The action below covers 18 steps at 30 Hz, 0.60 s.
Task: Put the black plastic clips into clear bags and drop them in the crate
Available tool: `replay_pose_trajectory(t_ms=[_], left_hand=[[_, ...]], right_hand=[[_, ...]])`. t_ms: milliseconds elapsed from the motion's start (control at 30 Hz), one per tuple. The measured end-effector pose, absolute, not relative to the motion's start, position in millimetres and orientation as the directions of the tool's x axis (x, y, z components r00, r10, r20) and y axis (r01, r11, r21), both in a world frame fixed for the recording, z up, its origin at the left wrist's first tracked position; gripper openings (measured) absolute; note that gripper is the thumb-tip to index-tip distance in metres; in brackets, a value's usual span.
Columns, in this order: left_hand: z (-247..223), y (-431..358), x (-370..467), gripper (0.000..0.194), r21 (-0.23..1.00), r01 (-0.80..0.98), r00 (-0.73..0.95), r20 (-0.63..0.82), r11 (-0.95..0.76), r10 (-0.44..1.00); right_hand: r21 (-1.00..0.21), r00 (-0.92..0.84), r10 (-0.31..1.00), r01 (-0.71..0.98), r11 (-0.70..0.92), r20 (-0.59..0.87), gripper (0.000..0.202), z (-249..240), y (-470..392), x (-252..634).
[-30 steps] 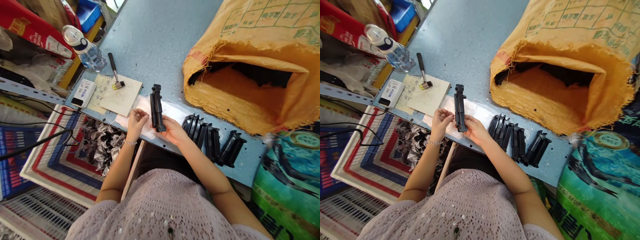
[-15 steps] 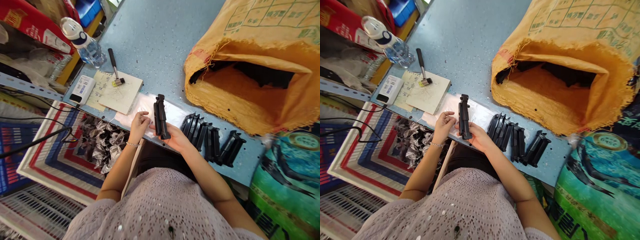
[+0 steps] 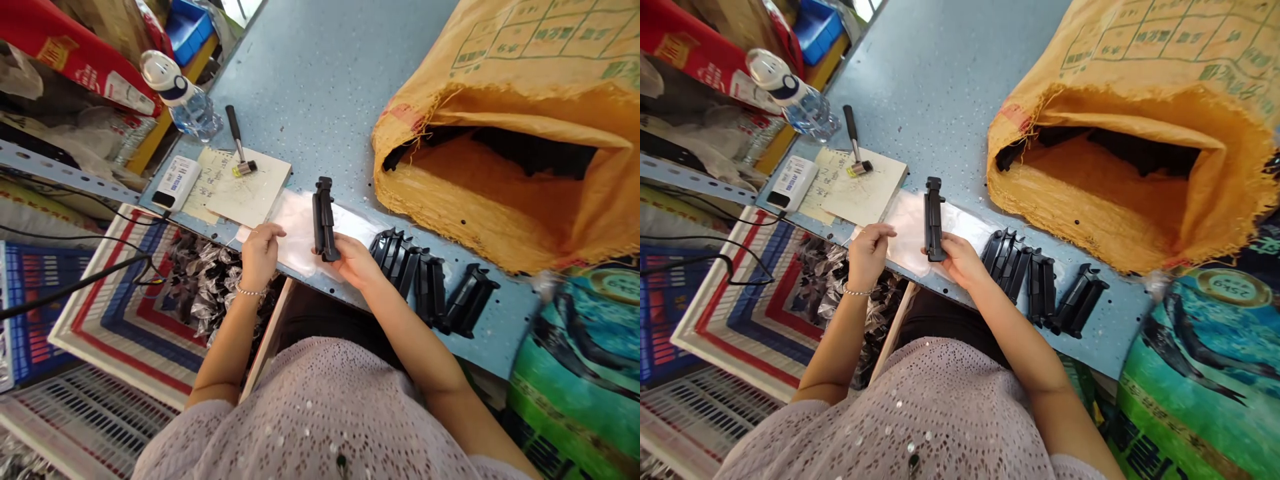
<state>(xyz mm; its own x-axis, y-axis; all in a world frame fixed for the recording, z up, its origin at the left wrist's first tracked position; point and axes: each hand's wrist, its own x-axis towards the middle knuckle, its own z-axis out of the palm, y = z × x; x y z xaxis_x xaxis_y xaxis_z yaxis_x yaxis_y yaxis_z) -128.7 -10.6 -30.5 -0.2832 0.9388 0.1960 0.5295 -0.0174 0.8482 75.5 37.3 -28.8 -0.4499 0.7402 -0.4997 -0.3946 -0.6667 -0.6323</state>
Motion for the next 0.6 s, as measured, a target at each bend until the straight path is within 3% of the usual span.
replay_pose_trajectory(t_ms=[67,133,267,333,433,500,600], left_hand=[[-30.3,-12.6,-134.4,0.029,0.725,0.688,-0.213,0.247,-0.034,0.945],[-33.2,-11.9,-137.6,0.039,0.7,0.712,-0.175,0.261,-0.061,0.949],[-37.3,-9.9,-141.3,0.059,0.711,0.69,-0.121,0.297,-0.135,0.947],[-33.5,-13.9,-138.0,0.066,0.653,0.727,-0.035,0.344,-0.212,0.938],[-22.1,-28.1,-121.5,0.074,0.555,0.732,0.209,0.369,-0.395,0.906],[-14.6,-39.3,-108.5,0.078,0.571,0.665,0.335,0.349,-0.482,0.875],[-8.3,-51.0,-101.6,0.079,0.652,0.565,0.406,0.315,-0.506,0.858]], right_hand=[[-0.701,-0.407,0.791,-0.383,-0.602,-0.457,0.017,-23.1,30.0,84.9],[-0.745,-0.45,0.801,-0.354,-0.565,-0.394,0.019,-14.9,19.7,97.0],[-0.643,-0.767,0.503,-0.158,-0.75,-0.398,0.023,-13.3,5.5,110.4],[-0.551,-0.802,0.41,-0.123,-0.826,-0.435,0.023,-21.7,6.7,105.6],[-0.528,-0.712,0.478,-0.176,-0.831,-0.515,0.021,-30.1,12.8,90.5],[-0.669,-0.59,0.603,-0.138,-0.731,-0.538,0.019,-27.6,13.1,82.7],[-0.865,-0.457,0.762,0.03,-0.501,-0.458,0.015,-18.3,6.1,80.0]])
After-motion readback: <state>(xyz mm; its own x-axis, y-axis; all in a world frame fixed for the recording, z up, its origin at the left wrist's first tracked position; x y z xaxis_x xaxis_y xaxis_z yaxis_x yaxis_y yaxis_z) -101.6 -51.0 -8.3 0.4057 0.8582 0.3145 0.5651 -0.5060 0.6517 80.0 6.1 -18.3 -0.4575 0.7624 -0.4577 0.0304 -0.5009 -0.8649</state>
